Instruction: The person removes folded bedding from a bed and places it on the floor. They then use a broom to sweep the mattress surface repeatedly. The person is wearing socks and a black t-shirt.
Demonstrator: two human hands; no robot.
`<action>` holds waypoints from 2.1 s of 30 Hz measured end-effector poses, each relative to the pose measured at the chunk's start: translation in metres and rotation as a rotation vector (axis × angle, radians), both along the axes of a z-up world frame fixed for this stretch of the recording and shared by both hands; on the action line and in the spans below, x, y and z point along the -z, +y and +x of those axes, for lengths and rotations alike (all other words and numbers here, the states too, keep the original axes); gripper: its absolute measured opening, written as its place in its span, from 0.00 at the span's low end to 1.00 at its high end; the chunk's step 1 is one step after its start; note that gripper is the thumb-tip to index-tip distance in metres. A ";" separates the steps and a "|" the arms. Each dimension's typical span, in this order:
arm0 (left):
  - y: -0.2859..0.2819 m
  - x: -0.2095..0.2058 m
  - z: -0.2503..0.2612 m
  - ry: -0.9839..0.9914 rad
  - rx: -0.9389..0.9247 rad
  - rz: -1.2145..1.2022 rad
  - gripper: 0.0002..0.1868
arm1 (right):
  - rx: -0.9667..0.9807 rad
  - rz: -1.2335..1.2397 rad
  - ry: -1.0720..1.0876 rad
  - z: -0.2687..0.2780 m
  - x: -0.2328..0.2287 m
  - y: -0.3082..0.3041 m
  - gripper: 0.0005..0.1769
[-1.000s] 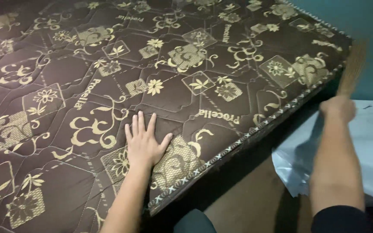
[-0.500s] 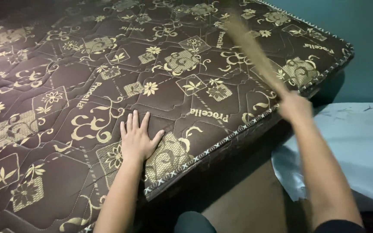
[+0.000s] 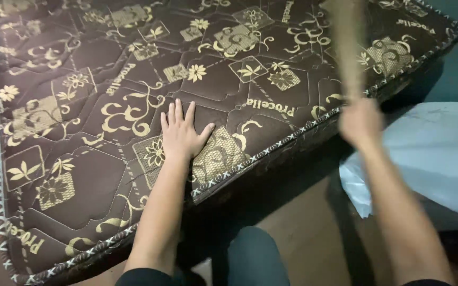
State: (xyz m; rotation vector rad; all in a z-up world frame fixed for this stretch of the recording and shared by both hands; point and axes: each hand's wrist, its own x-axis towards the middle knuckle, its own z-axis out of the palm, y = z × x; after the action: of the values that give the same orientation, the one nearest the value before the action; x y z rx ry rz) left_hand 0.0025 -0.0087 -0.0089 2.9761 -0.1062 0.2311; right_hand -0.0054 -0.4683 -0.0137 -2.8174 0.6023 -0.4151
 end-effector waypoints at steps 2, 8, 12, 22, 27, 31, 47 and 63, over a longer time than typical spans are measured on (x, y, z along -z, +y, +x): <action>0.000 0.001 -0.003 -0.051 -0.001 0.000 0.47 | -0.092 0.101 0.101 -0.025 -0.034 0.081 0.19; 0.003 0.001 -0.002 -0.019 -0.014 -0.011 0.48 | -0.801 -0.250 0.231 -0.075 -0.091 0.204 0.39; 0.007 -0.003 -0.001 -0.032 0.011 -0.058 0.48 | -0.573 -0.175 0.375 -0.057 -0.107 0.168 0.39; 0.013 -0.005 -0.005 0.026 0.033 -0.141 0.49 | 0.171 0.104 0.205 0.017 0.011 -0.082 0.23; 0.015 -0.007 -0.002 0.027 0.041 -0.169 0.49 | 0.036 -0.055 0.114 0.027 -0.049 0.057 0.32; 0.017 -0.004 0.005 0.016 0.055 -0.181 0.50 | -0.359 -0.065 0.225 0.019 -0.075 0.196 0.41; 0.012 -0.004 0.017 0.105 0.060 -0.090 0.50 | 0.067 -0.181 0.506 0.058 -0.047 0.039 0.41; -0.152 -0.018 0.176 0.144 -0.215 -0.037 0.47 | -0.612 -0.218 0.072 0.233 -0.082 0.085 0.26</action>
State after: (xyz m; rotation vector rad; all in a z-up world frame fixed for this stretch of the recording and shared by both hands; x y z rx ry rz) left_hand 0.1789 -0.1608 0.0093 2.9534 0.2333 0.0421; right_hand 0.2272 -0.3830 0.0680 -3.0298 -0.3230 -0.2676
